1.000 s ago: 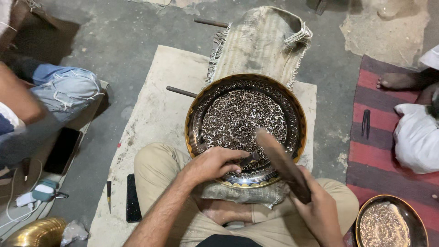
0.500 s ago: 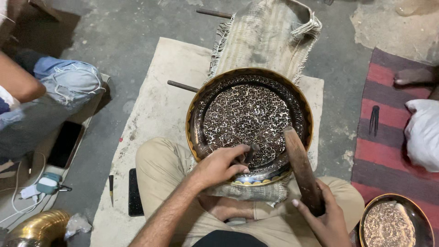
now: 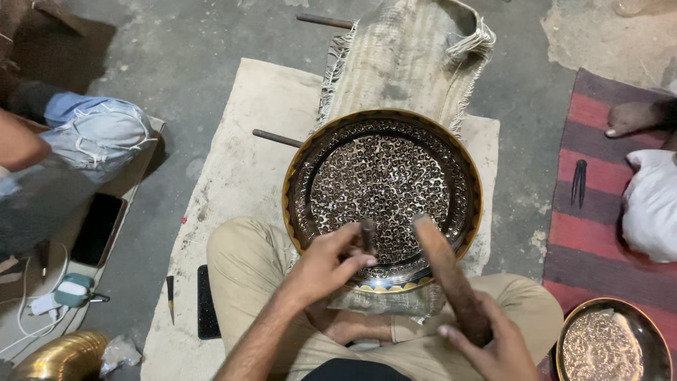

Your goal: The person sits cross-legged on the floor and uses a wooden mallet to strike a metal chisel held against a large circular metal plate. The chisel is repositioned repeatedly to create a dense pattern of indentations across the plate's surface.

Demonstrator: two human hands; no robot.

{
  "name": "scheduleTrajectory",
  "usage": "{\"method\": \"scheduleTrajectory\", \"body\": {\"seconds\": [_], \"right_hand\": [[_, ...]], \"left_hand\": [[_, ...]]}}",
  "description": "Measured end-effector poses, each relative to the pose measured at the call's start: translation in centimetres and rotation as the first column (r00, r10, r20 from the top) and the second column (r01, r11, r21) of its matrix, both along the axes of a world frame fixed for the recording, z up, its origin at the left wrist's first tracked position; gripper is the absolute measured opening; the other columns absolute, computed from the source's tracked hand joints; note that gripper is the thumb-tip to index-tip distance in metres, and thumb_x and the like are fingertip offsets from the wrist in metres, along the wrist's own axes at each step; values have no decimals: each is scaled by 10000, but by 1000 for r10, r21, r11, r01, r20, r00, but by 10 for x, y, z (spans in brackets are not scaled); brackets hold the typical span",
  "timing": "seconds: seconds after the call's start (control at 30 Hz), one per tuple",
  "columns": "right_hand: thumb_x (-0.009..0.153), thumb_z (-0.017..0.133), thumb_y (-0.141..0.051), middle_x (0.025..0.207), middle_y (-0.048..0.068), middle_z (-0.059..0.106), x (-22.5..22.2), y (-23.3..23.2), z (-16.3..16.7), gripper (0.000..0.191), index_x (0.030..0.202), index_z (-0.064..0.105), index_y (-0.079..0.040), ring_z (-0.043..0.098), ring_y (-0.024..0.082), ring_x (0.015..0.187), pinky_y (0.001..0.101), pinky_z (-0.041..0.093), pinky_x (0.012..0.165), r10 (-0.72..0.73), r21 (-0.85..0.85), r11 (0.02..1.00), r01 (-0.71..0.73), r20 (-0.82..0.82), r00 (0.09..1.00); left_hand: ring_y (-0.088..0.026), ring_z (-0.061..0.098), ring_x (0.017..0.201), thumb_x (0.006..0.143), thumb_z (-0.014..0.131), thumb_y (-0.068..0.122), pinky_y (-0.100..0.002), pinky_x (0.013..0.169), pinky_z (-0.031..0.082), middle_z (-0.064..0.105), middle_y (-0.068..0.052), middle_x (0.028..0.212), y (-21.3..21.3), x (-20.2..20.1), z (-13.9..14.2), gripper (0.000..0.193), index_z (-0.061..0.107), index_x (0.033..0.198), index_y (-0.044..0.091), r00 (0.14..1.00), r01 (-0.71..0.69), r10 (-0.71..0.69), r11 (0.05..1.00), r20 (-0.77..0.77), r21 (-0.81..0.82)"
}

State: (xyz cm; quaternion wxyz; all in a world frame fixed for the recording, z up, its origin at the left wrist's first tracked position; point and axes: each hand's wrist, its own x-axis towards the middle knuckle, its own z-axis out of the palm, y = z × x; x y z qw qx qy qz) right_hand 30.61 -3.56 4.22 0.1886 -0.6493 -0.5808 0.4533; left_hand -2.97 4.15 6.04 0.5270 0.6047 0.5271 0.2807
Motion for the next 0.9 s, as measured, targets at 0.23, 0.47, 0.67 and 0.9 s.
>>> {"method": "scheduleTrajectory", "body": {"seconds": [0.23,0.47,0.67,0.9], "right_hand": [[816,866,-178,1739,244,188,-98,-26,-20,672,1398,562,-36,403,332,1515,392,412,1148,384,170,917,-360,-132,914],[855,821,-151,1720,171,271,-143,-16,9,785,1507,408,-6,404,306,1521,412,336,1219,407,97,913,-395,-222,886],[879,820,-139,1552,219,492,-128,-21,-4,782,1505,407,83,463,273,1436,414,336,1196,348,-99,874,-475,-556,755],[772,834,-114,1219,114,644,-58,-15,-13,830,1488,421,-40,620,184,1129,346,487,965,-141,-82,990,119,-372,918]], "left_hand": [[-207,759,973,907,695,83,-351,800,650,732,-117,1095,-26,-71,-16,446,497,1306,61,789,-548,542,834,289,-66],[-208,755,931,947,675,6,-292,794,633,706,-157,1068,-40,-109,-27,462,434,1339,27,726,-619,580,786,370,-17],[-200,766,896,883,674,32,-313,701,626,731,-130,1047,-21,-80,-24,528,442,1355,68,754,-537,550,831,358,-147],[-149,761,948,931,743,150,-310,850,625,753,-67,1039,2,-4,-8,415,547,1283,52,976,-32,46,997,213,-70]]}}
